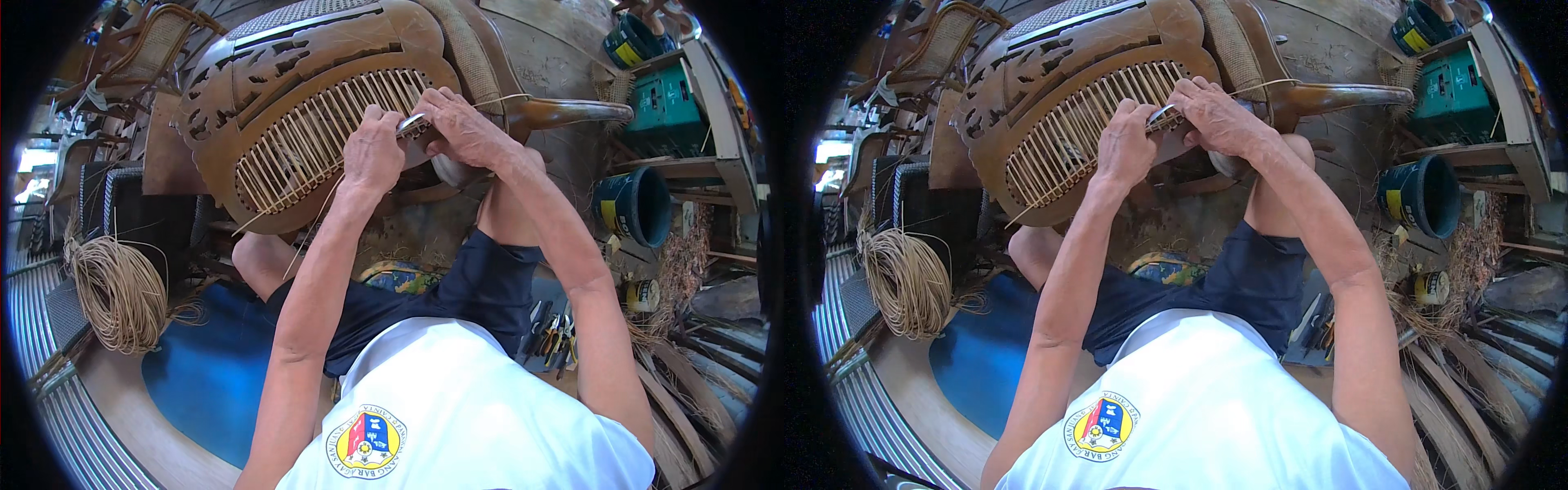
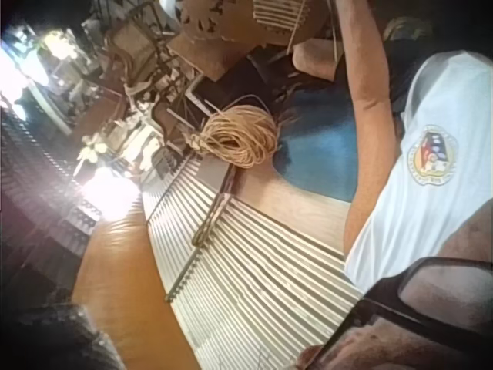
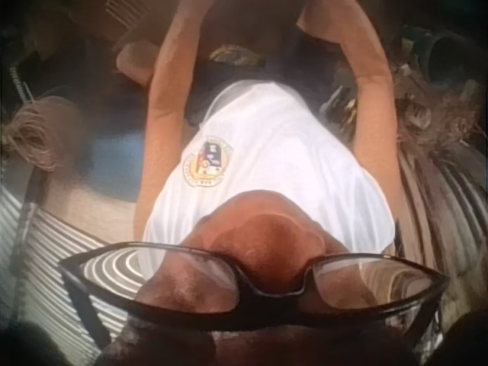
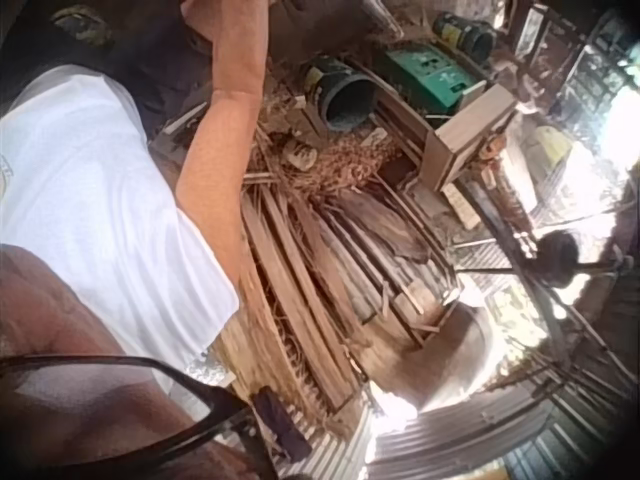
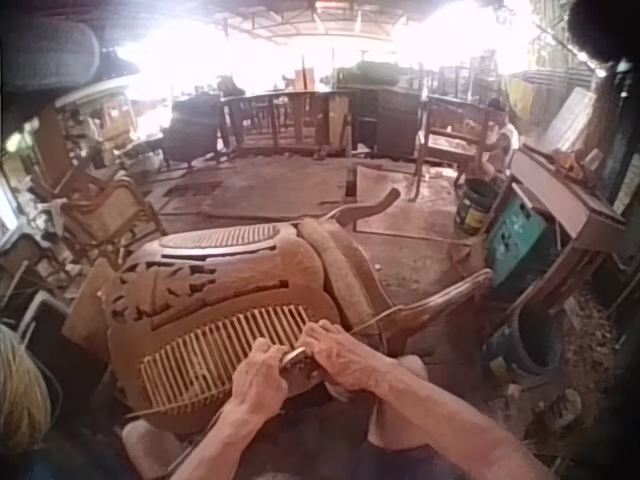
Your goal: Repairing the woven backrest of a wooden chair using rattan strips and tools.
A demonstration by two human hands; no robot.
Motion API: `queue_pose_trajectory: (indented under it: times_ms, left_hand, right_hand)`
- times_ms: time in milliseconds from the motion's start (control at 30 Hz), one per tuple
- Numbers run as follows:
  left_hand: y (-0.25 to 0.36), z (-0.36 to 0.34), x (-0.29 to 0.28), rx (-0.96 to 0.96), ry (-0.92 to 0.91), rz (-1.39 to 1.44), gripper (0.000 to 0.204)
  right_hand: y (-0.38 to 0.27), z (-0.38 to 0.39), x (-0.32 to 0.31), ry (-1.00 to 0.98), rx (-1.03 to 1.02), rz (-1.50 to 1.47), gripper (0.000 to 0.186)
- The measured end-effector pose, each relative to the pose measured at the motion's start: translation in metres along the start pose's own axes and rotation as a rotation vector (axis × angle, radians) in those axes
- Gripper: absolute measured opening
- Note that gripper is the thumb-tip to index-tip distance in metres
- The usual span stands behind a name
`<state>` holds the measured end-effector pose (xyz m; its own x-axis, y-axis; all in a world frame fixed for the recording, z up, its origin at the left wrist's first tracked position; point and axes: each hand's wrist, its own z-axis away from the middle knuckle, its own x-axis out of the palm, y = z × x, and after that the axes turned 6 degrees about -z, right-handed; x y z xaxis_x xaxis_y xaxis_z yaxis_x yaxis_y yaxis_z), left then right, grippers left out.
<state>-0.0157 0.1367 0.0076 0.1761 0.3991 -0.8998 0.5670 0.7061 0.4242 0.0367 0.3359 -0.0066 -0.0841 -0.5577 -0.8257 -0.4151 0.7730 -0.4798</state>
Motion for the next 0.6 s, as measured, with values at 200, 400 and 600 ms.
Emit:
queue_pose_trajectory:
  times_ms: [200,400,600]
  left_hand:
    - [-0.006,0.002,-0.003,0.024,-0.009,0.023,0.027]
    - [-0.002,-0.002,-0.002,-0.003,-0.040,-0.031,0.026]
    - [-0.008,-0.015,-0.006,0.035,-0.136,-0.108,0.024]
  right_hand:
    - [-0.006,0.000,-0.001,0.021,0.014,-0.073,0.057]
    - [-0.009,0.004,0.005,0.071,0.005,0.004,0.051]
    - [-0.005,-0.002,0.006,-0.009,0.034,0.028,0.059]
